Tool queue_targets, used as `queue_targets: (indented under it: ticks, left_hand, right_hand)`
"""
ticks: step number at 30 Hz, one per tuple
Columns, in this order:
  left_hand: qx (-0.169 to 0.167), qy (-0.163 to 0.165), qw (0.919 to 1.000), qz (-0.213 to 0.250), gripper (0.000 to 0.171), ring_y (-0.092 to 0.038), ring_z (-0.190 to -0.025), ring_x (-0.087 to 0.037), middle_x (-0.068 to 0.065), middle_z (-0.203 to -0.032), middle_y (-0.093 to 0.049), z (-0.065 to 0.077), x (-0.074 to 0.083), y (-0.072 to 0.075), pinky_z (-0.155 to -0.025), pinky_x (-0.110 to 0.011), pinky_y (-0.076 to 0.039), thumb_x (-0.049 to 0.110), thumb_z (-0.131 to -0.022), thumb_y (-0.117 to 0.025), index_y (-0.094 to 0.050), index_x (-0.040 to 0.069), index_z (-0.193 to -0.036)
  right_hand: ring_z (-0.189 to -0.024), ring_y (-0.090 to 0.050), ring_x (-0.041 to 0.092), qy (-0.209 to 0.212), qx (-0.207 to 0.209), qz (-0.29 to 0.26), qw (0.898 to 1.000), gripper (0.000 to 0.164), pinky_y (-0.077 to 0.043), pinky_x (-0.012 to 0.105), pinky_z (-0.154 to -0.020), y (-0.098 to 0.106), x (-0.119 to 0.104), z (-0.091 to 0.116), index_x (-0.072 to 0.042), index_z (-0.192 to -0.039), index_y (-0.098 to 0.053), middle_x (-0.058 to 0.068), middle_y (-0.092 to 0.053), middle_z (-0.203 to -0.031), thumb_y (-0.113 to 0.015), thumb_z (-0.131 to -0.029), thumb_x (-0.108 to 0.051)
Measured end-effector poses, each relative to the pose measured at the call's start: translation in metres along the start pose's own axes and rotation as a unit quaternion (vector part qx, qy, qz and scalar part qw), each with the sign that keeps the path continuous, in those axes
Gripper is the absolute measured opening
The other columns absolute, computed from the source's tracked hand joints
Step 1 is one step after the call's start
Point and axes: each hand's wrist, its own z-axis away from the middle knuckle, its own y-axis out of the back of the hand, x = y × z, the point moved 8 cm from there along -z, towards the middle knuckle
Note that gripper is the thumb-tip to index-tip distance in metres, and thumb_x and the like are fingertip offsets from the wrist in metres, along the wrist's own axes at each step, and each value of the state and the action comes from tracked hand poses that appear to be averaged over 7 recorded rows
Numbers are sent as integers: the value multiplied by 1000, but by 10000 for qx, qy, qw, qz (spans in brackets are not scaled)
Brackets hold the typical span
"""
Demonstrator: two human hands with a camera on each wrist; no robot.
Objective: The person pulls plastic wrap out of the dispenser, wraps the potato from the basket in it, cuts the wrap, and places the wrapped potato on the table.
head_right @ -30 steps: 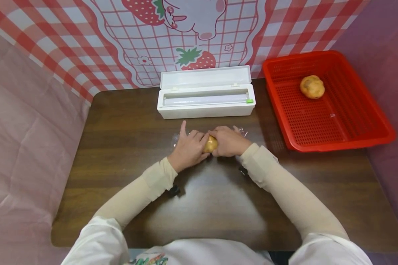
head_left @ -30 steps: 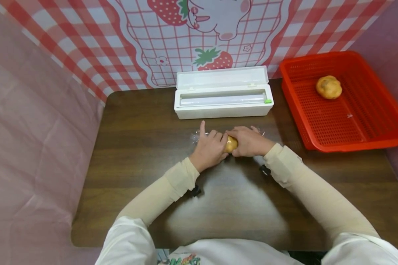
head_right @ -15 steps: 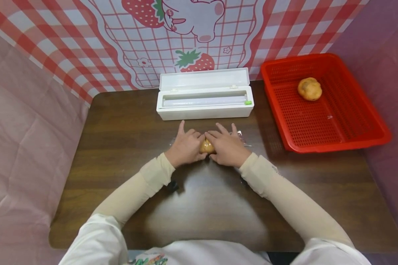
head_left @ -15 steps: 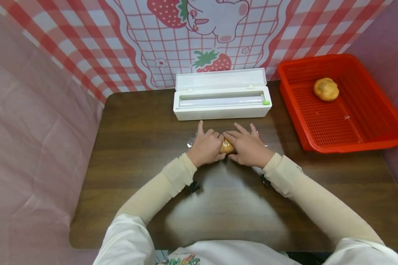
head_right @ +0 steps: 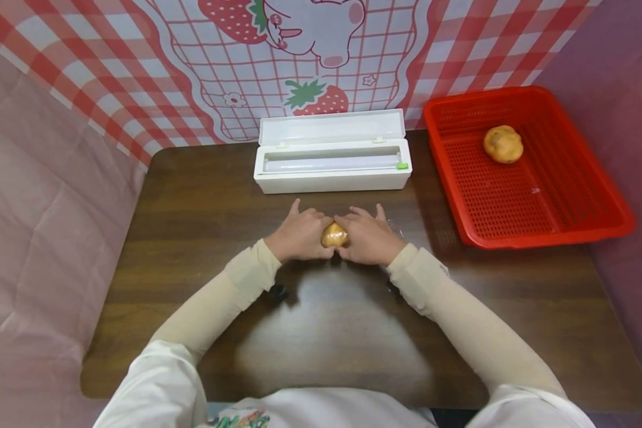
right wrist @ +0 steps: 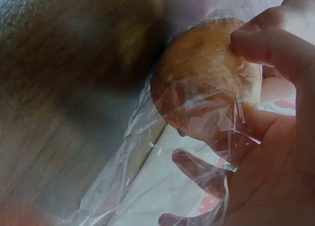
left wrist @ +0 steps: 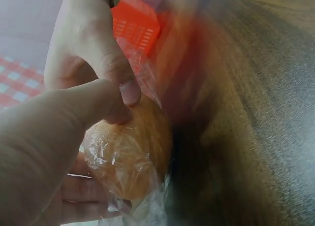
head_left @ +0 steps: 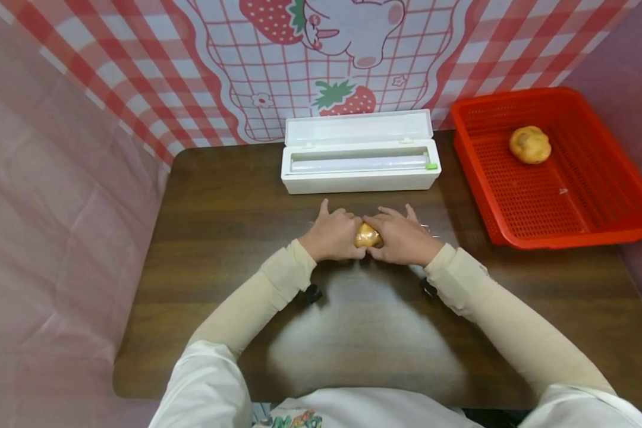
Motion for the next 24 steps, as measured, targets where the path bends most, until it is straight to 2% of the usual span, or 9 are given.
queue_targets:
  ticks: [5, 9, 12, 15, 17, 20, 22, 24]
  left_hand:
    - [-112, -35, 9981, 600, 60, -64, -93, -16, 2, -101, -70, -5, -6, 1, -108, -75, -22, 48, -83, -71, -66, 13, -130]
    - [-354, 20, 9919, 1223, 55, -61, -82, -11, 9, -91, -66, -8, -11, -1, -109, -75, -18, 44, -81, -71, -67, 14, -127]
    - [-488, 35, 9888, 1407, 47, -60, -78, -10, 11, -86, -64, -8, -12, -1, -109, -75, -16, 43, -81, -70, -69, 16, -119]
    - [-542, 25, 9888, 1392, 39, -61, -78, -10, 12, -85, -64, -9, -12, -1, -109, -77, -14, 43, -82, -69, -70, 19, -113]
    - [-602, 42, 9911, 1189, 46, -62, -86, -13, 8, -95, -68, -8, -12, -1, -109, -78, -12, 46, -84, -67, -69, 18, -120]
    - [-569, 49, 9973, 453, 70, -60, -114, -21, -1, -130, -65, -5, -9, -2, -110, -77, -9, 56, -89, -60, -54, 13, -144]
    - [-287, -17, 9993, -240, 83, -52, -129, -26, -5, -147, -54, -1, -4, 1, -111, -75, -10, 63, -92, -55, -40, 11, -155]
    - [215, -146, 9959, -868, 85, -48, -134, -28, -6, -149, -51, 6, 4, 6, -112, -73, -12, 64, -93, -54, -37, 10, -156]
  right_hand:
    - [-141, -36, 44, 74, 51, 333, 9994, 84, -11, 82, -105, 1, -3, 4, -5, -149, -48, 15, -54, -143, -85, -81, -36]
    - [-138, -40, 42, 76, 105, 271, 9995, 83, -10, 80, -105, 4, -3, 6, -6, -148, -50, 14, -60, -138, -88, -79, -32]
    - [-137, -43, 41, 29, 77, 84, 9999, 76, -9, 80, -106, 4, -1, 5, -7, -145, -54, 12, -62, -136, -87, -79, -27]
    - [-135, -44, 40, -33, -10, -74, 10000, 71, -8, 80, -106, 3, 3, 3, -8, -142, -57, 12, -63, -136, -87, -80, -24]
    - [-134, -46, 39, -71, -76, -151, 9998, 70, -8, 80, -106, 2, 4, 2, -8, -142, -57, 12, -64, -134, -87, -80, -23]
    - [-131, -49, 39, -112, -113, -176, 9997, 72, -9, 80, -106, 2, 6, 2, -7, -141, -57, 14, -64, -132, -88, -78, -23]
    - [-128, -51, 39, -130, -154, -172, 9996, 73, -11, 80, -106, 2, 6, 2, -5, -141, -57, 16, -65, -131, -88, -77, -24]
    - [-126, -52, 39, -144, -200, -191, 9995, 75, -12, 80, -106, 2, 7, 1, -3, -141, -57, 17, -64, -131, -88, -77, -25]
